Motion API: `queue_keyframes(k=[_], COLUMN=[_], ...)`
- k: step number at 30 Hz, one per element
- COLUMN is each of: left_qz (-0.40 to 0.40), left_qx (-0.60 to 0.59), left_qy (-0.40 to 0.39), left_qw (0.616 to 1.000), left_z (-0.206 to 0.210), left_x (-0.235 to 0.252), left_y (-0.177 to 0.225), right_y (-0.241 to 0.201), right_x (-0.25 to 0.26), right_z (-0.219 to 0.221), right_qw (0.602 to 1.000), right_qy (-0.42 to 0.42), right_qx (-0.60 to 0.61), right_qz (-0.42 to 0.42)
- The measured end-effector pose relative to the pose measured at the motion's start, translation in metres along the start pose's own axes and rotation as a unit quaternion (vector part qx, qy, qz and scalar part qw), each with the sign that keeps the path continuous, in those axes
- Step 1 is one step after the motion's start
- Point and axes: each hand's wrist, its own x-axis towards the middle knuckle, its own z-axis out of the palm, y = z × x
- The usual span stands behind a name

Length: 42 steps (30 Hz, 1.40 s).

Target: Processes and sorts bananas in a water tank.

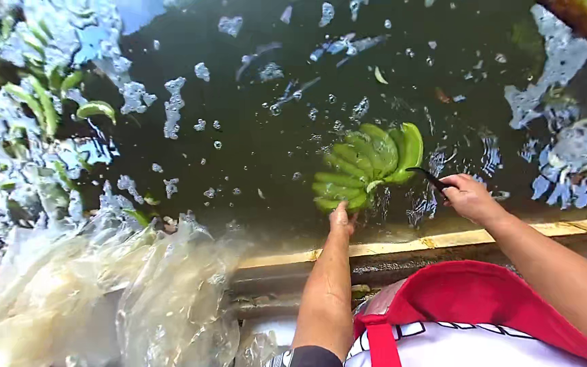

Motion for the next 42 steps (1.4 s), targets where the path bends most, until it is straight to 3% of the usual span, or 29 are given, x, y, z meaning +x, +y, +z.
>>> queue_keyframes(k=[5,9,19,31,38,42], left_qz=[-0.017,0.009,0.051,0.016,0.012,0.008], left_qx=[-0.128,-0.097,0.048,0.058,0.068,0.073], left_qy=[-0.008,-0.044,-0.094,-0.111,-0.123,-0.121], left_qw=[0.992,0.994,0.993,0.992,0.990,0.990], left_z=[0.029,0.044,0.039,0.023,0.010,0.008], left_x=[0.006,0.001,-0.013,-0.012,-0.003,-0.002], left_y=[-0.007,-0.005,0.025,0.016,0.008,0.006], right_y=[-0.009,-0.020,-0.039,-0.056,-0.049,-0.046], right_x=[-0.004,-0.002,0.000,-0.013,-0.012,-0.011], right_z=[0.024,0.025,0.022,0.027,0.028,0.029], right_qw=[0.988,0.982,0.968,0.951,0.942,0.947], right_qy=[-0.123,-0.179,-0.214,-0.253,-0.275,-0.262], right_qx=[0.076,0.030,-0.004,0.004,0.072,0.003], right_qz=[0.053,0.059,0.132,0.178,0.181,0.184])
